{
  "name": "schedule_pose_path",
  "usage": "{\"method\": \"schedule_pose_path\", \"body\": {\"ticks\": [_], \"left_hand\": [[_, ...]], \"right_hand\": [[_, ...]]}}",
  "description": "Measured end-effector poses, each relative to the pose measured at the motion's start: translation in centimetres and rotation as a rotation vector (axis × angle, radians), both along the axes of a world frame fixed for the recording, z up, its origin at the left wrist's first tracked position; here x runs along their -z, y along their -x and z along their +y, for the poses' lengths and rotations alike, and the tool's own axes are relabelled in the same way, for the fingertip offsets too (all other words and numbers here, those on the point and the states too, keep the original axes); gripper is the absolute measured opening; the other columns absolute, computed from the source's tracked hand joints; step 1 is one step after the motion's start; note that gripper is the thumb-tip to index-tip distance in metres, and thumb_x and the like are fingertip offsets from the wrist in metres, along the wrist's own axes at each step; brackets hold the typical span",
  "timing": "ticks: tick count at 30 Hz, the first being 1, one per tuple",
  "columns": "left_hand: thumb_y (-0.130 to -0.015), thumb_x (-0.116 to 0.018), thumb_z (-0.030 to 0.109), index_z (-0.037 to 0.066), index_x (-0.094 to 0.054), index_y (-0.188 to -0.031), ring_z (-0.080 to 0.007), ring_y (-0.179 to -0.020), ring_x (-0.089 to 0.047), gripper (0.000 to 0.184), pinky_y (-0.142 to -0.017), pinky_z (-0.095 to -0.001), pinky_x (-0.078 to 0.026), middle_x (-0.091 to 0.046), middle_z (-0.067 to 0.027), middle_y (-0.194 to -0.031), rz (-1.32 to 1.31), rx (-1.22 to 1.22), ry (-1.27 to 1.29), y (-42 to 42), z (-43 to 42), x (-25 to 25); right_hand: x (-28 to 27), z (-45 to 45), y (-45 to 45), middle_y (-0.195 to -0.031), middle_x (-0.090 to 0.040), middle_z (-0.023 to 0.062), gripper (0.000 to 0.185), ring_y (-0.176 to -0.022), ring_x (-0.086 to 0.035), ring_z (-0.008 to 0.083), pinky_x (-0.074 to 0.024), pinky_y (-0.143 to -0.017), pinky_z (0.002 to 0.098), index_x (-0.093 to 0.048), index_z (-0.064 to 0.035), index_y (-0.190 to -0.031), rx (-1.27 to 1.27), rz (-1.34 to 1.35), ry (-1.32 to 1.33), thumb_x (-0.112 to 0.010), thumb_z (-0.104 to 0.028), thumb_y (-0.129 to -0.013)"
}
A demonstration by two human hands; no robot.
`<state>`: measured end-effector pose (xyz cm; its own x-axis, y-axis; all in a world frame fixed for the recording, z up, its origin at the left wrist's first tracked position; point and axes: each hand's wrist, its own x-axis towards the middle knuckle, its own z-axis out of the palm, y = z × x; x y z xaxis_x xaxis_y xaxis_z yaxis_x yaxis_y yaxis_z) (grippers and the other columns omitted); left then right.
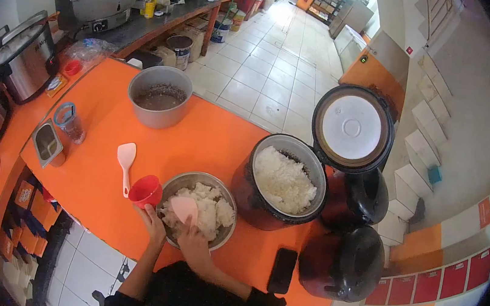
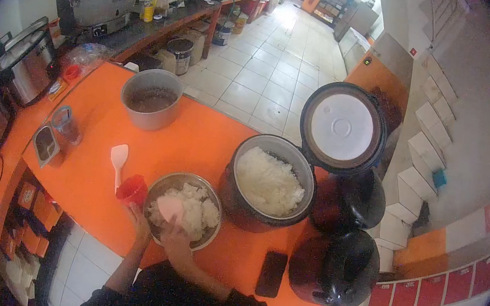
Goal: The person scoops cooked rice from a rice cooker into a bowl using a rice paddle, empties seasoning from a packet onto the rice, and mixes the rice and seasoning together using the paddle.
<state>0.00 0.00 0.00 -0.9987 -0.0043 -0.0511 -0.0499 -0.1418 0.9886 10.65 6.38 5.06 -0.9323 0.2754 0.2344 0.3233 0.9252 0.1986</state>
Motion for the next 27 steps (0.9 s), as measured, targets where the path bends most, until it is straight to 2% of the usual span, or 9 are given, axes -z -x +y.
{"method": "schedule_pose_path", "body": {"ticks": [2, 5, 7, 11, 14, 16, 19, 21, 27], "left_hand": [[-0.096, -0.029, 0.05, 0.004, -0.006, -0.144, -0.0262, -0.131, -0.028, 0.07, -0.106, -0.0366, -0.026, -0.021, -0.0165, -0.145, -0.039, 0.004, -0.068, -0.3, -0.2, 0.3], [-0.097, -0.032, 0.046, -0.004, -0.001, -0.142, -0.0296, -0.134, -0.02, 0.074, -0.11, -0.0366, -0.016, -0.014, -0.0213, -0.147, -0.013, 0.053, -0.171, -0.1, -0.5, -1.6], [-0.097, -0.031, 0.045, -0.003, -0.002, -0.142, -0.0297, -0.134, -0.02, 0.072, -0.11, -0.0369, -0.017, -0.015, -0.0209, -0.147, -0.004, 0.091, -0.215, 1.1, -0.9, 1.6], [-0.098, -0.031, 0.044, -0.002, -0.005, -0.142, -0.0298, -0.133, -0.022, 0.069, -0.11, -0.0377, -0.019, -0.017, -0.0199, -0.146, -0.012, 0.026, 0.177, 0.7, -0.5, 1.9], [-0.098, -0.032, 0.043, -0.001, -0.008, -0.142, -0.0297, -0.132, -0.025, 0.067, -0.109, -0.0379, -0.02, -0.019, -0.0192, -0.145, -0.002, 0.078, 0.076, 0.8, -0.9, 0.2], [-0.098, -0.033, 0.042, 0.001, -0.009, -0.143, -0.0295, -0.131, -0.025, 0.066, -0.109, -0.0376, -0.021, -0.02, -0.0192, -0.145, -0.016, 0.11, -0.174, 0.6, -1.2, -0.1], [-0.098, -0.034, 0.042, 0.003, -0.009, -0.143, -0.0289, -0.13, -0.027, 0.065, -0.109, -0.037, -0.022, -0.021, -0.019, -0.144, 0.003, 0.12, -0.368, 1.3, -1.3, 1.5], [-0.097, -0.034, 0.043, 0.003, -0.008, -0.144, -0.0287, -0.131, -0.026, 0.066, -0.109, -0.0369, -0.022, -0.021, -0.0191, -0.144, 0.027, 0.112, -0.281, 1.4, -1.6, 1.5], [-0.097, -0.03, 0.047, -0.001, -0.003, -0.143, -0.029, -0.135, -0.019, 0.072, -0.111, -0.0368, -0.016, -0.012, -0.0203, -0.148, 0.08, 0.015, 0.031, 1.5, -3.6, 2.3]], "right_hand": [[-2.5, 1.3, 1.0, -0.071, -0.06, 0.01, 0.037, -0.049, -0.059, 0.0289, -0.0494, -0.042, 0.0388, -0.057, -0.0063, -0.119, -0.024, -0.033, 0.053, -0.049, -0.018, -0.085], [-8.7, 8.1, 1.8, -0.071, -0.063, 0.0118, 0.028, -0.053, -0.061, 0.028, -0.0494, -0.046, 0.0393, -0.064, -0.0061, -0.104, -0.157, -0.144, 0.325, -0.048, -0.019, -0.086], [-16.0, 10.8, 2.1, -0.072, -0.064, 0.013, 0.025, -0.058, -0.064, 0.0275, -0.0505, -0.05, 0.0406, -0.065, -0.006, -0.098, -0.136, -0.347, 0.467, -0.048, -0.02, -0.086], [-7.3, 7.4, 2.2, -0.072, -0.065, 0.0126, 0.019, -0.065, -0.066, 0.0271, -0.0512, -0.055, 0.0429, -0.065, -0.0067, -0.087, -0.137, -0.409, 0.343, -0.052, -0.019, -0.083], [-6.7, 7.8, 3.5, -0.073, -0.065, 0.0117, 0.014, -0.067, -0.066, 0.0272, -0.0505, -0.056, 0.0435, -0.065, -0.0077, -0.081, -0.158, -0.428, 0.337, -0.055, -0.017, -0.079], [-14.5, 11.5, 4.7, -0.075, -0.066, 0.0117, 0.012, -0.067, -0.066, 0.0275, -0.0498, -0.055, 0.0432, -0.066, -0.0081, -0.079, -0.141, -0.508, 0.45, -0.056, -0.015, -0.076], [-16.0, 7.9, 2.6, -0.075, -0.066, 0.0117, 0.014, -0.067, -0.066, 0.0265, -0.0487, -0.055, 0.0424, -0.066, -0.0096, -0.08, -0.167, -0.501, 0.317, -0.055, -0.016, -0.076], [-5.0, 5.7, 2.4, -0.068, -0.065, 0.01, 0.016, -0.066, -0.066, 0.0261, -0.048, -0.054, 0.0416, -0.067, -0.0098, -0.078, -0.253, -0.431, 0.209, -0.053, -0.016, -0.077], [-13.8, 7.9, -0.9, -0.074, -0.066, 0.0135, 0.016, -0.065, -0.065, 0.0271, -0.0503, -0.056, 0.0416, -0.068, -0.0074, -0.075, -0.099, -0.282, 0.377, -0.053, -0.014, -0.076]]}}
